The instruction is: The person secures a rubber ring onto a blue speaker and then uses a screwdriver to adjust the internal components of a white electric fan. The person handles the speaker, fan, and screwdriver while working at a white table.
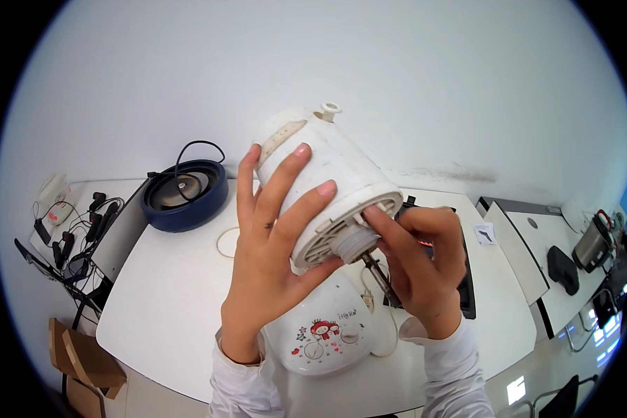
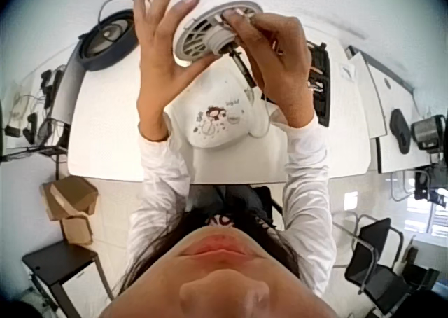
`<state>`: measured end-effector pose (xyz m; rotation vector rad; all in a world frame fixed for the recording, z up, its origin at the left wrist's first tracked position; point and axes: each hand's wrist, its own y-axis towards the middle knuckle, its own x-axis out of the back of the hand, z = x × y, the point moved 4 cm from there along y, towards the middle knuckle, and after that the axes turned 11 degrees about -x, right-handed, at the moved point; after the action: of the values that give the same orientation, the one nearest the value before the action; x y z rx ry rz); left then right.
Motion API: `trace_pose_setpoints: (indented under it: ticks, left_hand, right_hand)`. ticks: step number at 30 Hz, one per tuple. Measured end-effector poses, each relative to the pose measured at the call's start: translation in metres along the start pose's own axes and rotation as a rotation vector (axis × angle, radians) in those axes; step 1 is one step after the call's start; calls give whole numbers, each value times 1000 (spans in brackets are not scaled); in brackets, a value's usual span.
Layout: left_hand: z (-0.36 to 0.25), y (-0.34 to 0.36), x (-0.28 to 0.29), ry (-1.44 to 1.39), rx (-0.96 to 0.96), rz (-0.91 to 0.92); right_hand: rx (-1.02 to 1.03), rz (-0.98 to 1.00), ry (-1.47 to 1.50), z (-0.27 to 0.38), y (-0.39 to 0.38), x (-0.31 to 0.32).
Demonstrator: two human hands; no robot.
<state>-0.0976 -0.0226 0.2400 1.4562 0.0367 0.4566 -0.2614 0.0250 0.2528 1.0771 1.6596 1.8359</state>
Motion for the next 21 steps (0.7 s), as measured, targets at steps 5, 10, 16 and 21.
trace_pose_setpoints:
  ticks: [5, 10, 16, 21]
  left_hand:
    - [3, -1, -4, 6, -19, -6]
    - [4, 0, -1, 5, -30, 14]
    - [17, -9, -11, 34, -72, 135]
    - [20, -9, -5, -44, -69, 138]
  right_hand:
    - [-283, -158, 286, -6, -8, 5]
    - [-495, -194, 372, -5, -13, 9]
    - [-413, -167, 367, -9, -20, 12]
    - [-386, -57, 355, -3, -16, 16]
